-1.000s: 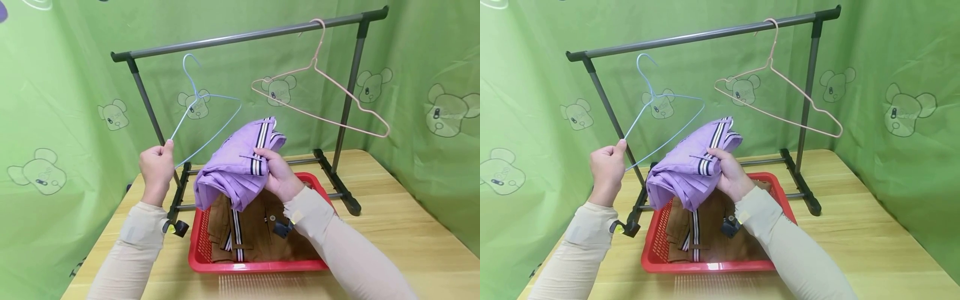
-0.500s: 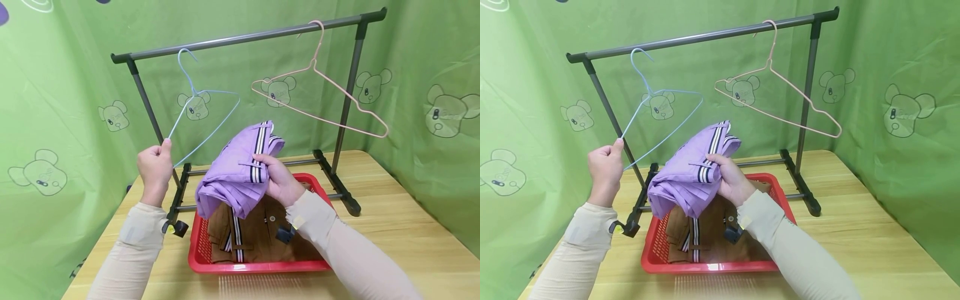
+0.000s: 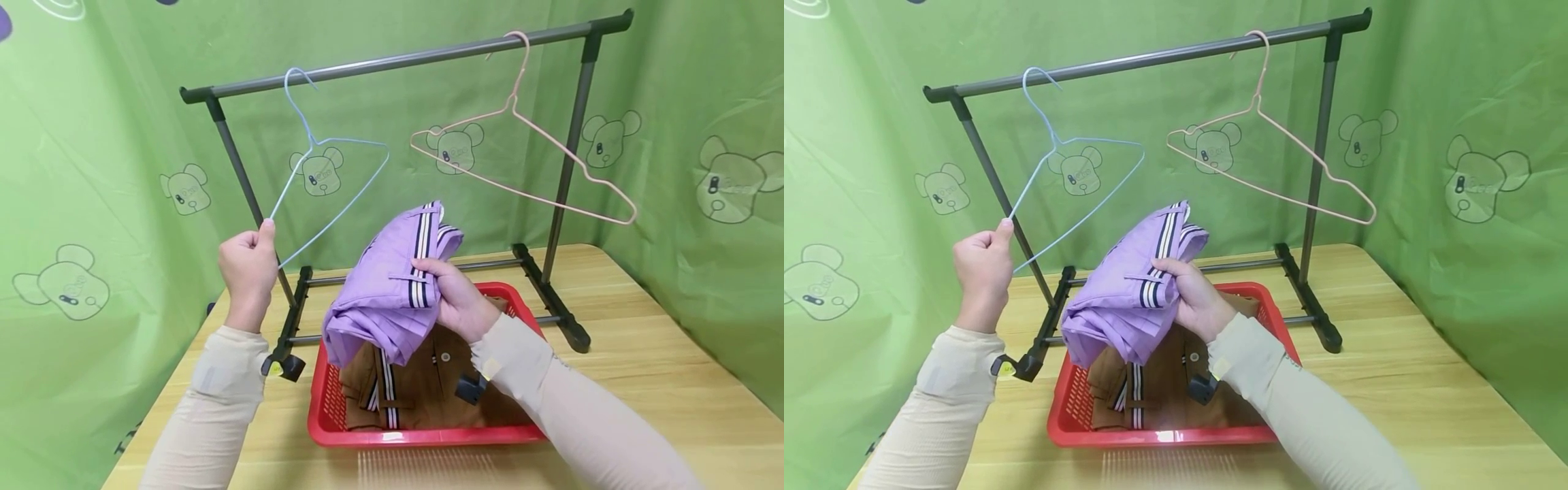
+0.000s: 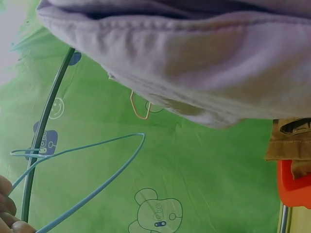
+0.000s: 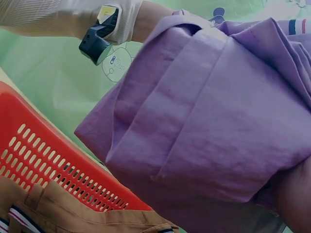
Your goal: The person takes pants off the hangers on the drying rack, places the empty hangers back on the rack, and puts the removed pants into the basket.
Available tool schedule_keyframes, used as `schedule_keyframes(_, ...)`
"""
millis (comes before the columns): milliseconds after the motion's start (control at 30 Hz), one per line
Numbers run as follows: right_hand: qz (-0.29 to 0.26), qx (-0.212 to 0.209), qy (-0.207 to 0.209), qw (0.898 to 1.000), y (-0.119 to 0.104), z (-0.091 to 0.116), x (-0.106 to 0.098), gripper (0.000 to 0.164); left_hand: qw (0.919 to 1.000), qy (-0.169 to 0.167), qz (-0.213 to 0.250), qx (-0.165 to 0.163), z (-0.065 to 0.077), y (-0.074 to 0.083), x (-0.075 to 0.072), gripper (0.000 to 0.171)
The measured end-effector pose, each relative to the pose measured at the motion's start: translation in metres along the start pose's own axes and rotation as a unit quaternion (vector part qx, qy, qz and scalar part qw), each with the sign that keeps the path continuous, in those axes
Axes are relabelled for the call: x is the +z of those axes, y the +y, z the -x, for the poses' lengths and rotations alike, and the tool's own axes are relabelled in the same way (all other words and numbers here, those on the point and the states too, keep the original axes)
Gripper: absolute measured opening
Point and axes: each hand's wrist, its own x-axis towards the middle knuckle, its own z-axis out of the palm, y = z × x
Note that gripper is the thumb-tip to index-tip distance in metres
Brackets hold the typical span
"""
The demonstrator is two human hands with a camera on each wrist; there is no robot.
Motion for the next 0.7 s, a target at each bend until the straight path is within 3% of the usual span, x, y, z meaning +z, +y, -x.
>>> schedule_keyframes(700, 0.040, 0.028, 0.004, 0.999, 0.004, 0.010, -0.006, 0.027, 0.9999, 0.002, 0.011, -0.004, -0.005, 0.012, -0.004, 0.048)
